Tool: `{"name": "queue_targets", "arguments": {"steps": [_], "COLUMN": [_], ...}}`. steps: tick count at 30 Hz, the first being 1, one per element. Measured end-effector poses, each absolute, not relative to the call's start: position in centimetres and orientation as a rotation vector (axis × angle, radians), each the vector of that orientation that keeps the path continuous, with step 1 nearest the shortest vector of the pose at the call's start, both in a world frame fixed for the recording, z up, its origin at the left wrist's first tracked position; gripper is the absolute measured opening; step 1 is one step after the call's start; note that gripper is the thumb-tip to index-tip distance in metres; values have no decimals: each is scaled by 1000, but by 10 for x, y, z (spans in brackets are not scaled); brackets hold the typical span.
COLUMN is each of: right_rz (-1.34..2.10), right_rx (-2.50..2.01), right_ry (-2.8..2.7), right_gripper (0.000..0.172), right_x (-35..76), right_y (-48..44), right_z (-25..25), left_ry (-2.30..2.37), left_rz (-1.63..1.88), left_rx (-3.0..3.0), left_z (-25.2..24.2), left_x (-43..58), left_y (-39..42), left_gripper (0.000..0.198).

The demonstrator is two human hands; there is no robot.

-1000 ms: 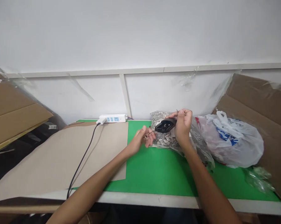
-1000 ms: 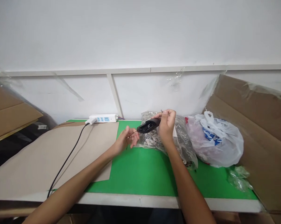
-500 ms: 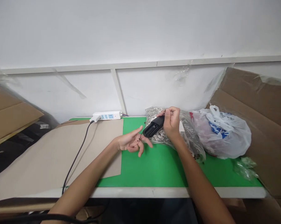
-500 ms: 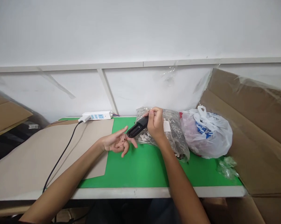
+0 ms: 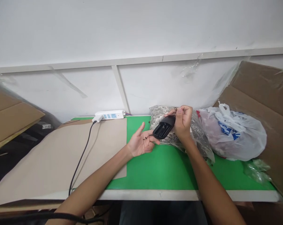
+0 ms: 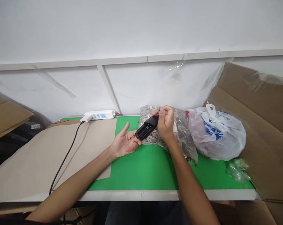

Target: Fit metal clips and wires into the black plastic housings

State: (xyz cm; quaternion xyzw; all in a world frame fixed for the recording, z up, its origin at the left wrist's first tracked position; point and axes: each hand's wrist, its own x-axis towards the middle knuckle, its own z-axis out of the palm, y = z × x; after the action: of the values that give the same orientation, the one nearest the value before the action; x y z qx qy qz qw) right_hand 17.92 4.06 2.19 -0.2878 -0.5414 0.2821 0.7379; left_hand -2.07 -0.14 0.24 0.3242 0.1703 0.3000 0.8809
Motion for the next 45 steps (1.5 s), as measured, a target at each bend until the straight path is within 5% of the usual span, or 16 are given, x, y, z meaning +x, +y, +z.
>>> {"name": "queue_targets", "arguments": {"steps": [5,10,17,27,40,45], "right_rz": [536,565,568,513,440,778], "right_rx": [-665,-662,-672,-743,-976,-947], "right_ry": [-1178,-1095,-1088,-1351,-1273,-1308], "right_gripper": [38,37,38,34,33,34], "right_x": [182,180,179,182,185,173], "right_y": [42,44,44,45,44,34], "right_z": [19,17,20,13,27,34], "left_ry": [411,294,144,532,751,793], "left_rz": [710,483,392,698,1015,1069], "left_rx": [518,507,601,701,1054,1103], "left_z": [6,-22,-26,8,4,6], "left_x": [-11,4,5,-6,-6,-12], "left_y": [-13,-33,-37,-14,3,8], "left_gripper": [56,88,104,49,65,71]}}
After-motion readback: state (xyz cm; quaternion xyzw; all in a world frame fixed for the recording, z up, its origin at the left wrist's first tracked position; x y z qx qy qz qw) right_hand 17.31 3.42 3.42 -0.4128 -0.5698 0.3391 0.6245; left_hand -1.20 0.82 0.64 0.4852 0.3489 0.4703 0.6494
